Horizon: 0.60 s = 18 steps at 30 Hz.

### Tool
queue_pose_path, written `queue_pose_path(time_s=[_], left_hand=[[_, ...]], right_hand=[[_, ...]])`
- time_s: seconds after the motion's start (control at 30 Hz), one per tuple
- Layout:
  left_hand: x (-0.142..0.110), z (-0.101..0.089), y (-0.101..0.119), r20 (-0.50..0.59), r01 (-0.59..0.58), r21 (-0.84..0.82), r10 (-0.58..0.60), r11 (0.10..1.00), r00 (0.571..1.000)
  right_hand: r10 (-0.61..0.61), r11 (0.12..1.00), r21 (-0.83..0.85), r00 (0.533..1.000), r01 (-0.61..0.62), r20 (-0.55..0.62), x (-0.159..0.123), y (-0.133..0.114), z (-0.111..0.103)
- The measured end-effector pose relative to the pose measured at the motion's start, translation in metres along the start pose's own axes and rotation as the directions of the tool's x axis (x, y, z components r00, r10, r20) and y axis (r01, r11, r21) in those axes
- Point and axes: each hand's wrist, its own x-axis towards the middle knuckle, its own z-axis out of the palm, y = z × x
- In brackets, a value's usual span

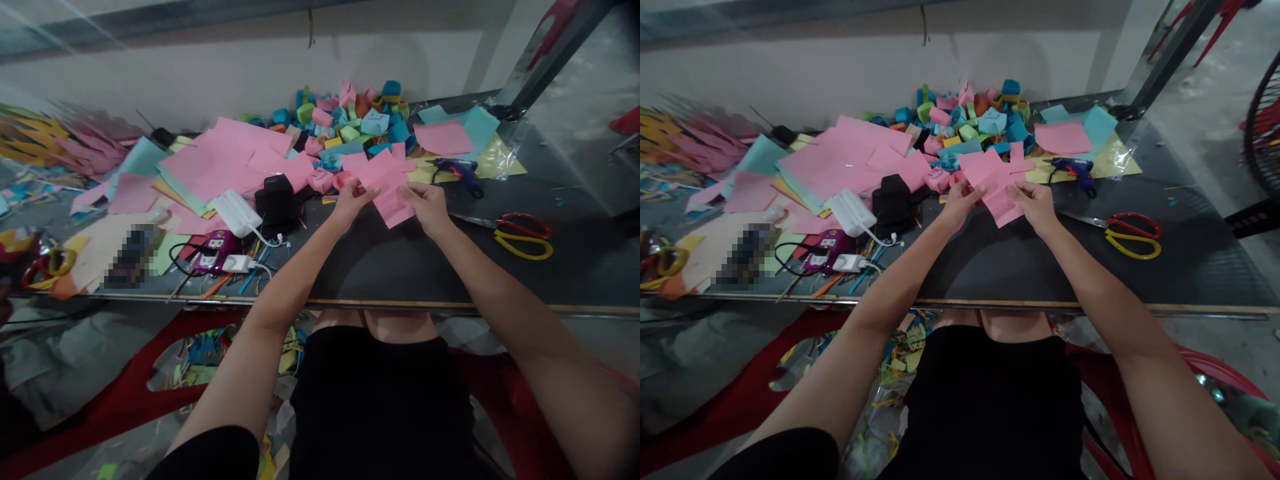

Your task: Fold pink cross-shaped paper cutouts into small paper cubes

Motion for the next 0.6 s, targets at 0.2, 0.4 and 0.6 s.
queue_pose_path(time_s=[0.2,0.4,0.6], left_hand=[[-0.0054,0.0067,0.0012,0.048,0.063,0.081,-0.067,0.995,0.997],[-0.0074,0.0084,0.0027,0.159,-0.037,0.071,0.025,0.997,0.987],[-0.0014,0.0026,-0.0042,0.018,-0.063,0.14,0.061,0.988,0.998]], right_hand=[[0.043,0.999,0.02,0.999,-0.043,0.012,-0.0011,0.0005,0.0027],[0.048,0.996,0.071,0.999,-0.047,-0.016,-0.0003,0.001,0.0053],[0.041,0.999,0.012,0.998,-0.041,0.043,-0.0013,-0.0015,0.0044]])
